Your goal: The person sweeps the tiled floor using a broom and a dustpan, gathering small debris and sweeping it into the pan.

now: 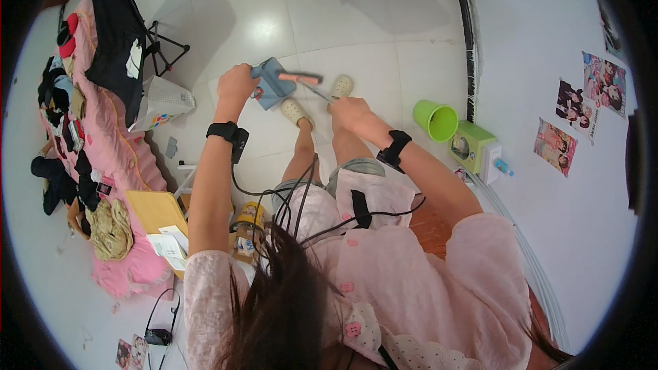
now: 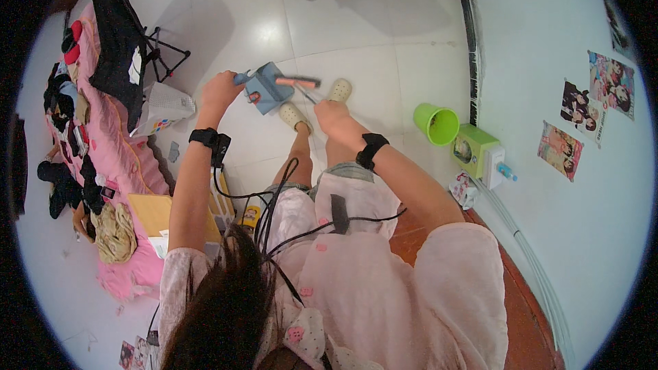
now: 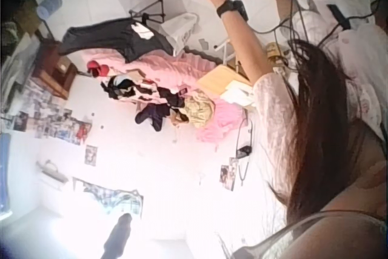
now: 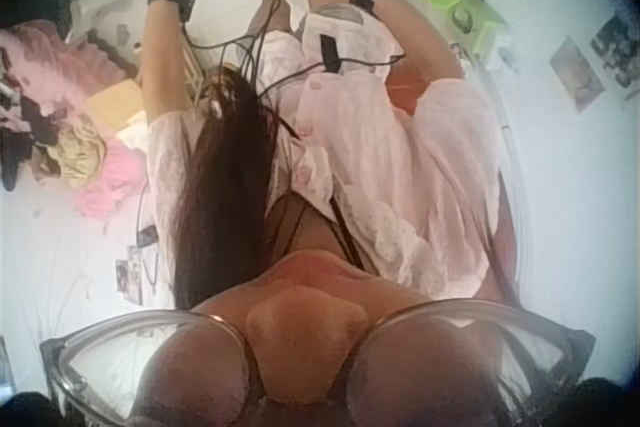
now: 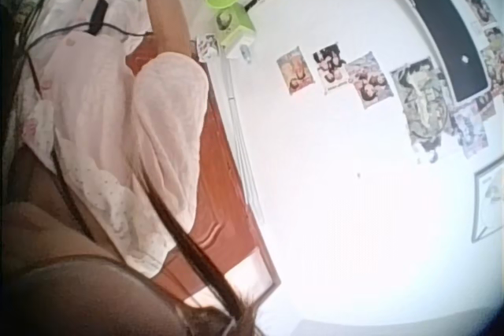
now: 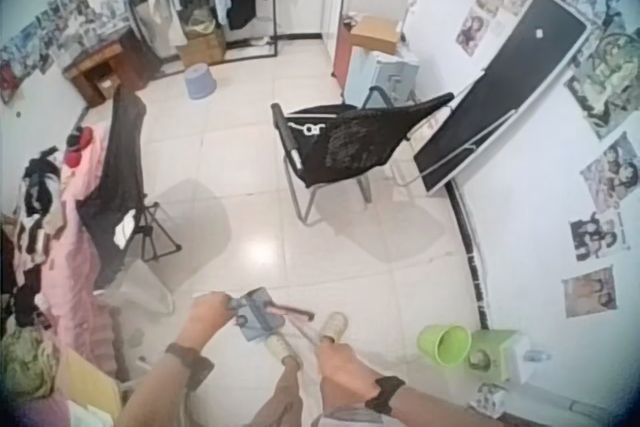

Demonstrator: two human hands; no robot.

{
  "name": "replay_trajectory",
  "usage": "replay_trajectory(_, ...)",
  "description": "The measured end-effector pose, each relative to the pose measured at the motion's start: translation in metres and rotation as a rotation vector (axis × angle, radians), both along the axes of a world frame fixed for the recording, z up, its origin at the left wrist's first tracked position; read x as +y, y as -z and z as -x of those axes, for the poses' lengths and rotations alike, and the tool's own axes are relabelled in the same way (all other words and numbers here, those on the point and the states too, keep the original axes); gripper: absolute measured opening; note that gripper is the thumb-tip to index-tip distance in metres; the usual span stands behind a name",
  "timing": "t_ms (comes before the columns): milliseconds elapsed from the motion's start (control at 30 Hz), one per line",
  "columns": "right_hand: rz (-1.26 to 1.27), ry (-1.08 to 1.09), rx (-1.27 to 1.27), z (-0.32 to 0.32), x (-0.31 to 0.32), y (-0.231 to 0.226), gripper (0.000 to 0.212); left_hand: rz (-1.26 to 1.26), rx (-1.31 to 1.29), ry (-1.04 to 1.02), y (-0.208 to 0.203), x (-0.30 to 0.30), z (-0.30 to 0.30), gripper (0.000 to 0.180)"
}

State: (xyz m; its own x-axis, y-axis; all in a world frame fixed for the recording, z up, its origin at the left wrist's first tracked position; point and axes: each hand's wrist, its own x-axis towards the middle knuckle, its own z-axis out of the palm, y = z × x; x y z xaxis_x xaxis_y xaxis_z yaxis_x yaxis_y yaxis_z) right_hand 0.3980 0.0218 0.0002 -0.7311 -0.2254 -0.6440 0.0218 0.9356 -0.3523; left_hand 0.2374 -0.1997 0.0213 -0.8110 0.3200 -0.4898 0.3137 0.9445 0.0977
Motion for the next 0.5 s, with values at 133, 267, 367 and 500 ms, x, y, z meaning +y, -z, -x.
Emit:
replay_trajectory(133,-0.001,0.138,-0.103,0.007,0.024,-0.031,0.017,0.006,-0.032,-0.009,-0.003,0.005,-0.006,0.021)
replay_trajectory(267,0.057,0.189,-0.06,0.001,0.032,-0.065,0.019,0.065,-0.095,0.02,-0.008,0.011,-0.007,0.017)
replay_trajectory(367,0.009,0.235,-0.013,-0.013,0.049,-0.064,0.017,0.022,-0.097,0.027,-0.012,0.014,-0.006,0.015)
replay_trajectory(500,-0.115,0.351,-0.023,-0.023,0.076,-0.065,0.015,-0.006,-0.041,0.06,-0.017,0.016,-0.007,0.019)
